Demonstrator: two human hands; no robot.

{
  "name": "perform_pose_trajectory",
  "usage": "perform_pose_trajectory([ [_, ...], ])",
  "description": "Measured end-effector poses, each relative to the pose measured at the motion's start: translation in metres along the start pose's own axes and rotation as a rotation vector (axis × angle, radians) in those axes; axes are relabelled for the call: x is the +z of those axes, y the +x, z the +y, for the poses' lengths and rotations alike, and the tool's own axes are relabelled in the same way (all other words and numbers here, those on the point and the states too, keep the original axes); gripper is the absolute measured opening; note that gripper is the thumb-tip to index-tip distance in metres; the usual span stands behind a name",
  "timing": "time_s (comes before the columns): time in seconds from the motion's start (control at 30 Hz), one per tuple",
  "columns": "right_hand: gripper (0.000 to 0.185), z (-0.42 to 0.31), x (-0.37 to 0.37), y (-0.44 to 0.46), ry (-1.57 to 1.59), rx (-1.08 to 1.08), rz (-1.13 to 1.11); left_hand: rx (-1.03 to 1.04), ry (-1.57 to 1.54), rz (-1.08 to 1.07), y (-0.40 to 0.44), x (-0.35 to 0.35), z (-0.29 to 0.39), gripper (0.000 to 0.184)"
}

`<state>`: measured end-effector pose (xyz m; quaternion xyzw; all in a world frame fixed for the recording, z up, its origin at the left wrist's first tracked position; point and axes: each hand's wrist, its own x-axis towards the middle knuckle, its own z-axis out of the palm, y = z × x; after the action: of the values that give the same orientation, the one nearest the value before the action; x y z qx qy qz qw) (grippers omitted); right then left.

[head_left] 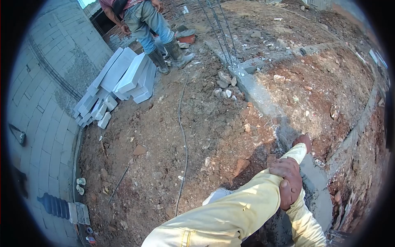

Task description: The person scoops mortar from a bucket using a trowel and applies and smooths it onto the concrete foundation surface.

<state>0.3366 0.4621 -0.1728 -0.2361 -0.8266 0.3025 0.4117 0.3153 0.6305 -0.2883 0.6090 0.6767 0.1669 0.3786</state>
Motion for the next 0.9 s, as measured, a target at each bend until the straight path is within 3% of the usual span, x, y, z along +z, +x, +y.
perform_pose_trajectory([
  [0.9, 0.046, 0.001, -0.001, -0.002, -0.007, 0.008, -0.027, 0.033, -0.013, 0.077, 0.003, 0.013, -0.005, 0.032],
])
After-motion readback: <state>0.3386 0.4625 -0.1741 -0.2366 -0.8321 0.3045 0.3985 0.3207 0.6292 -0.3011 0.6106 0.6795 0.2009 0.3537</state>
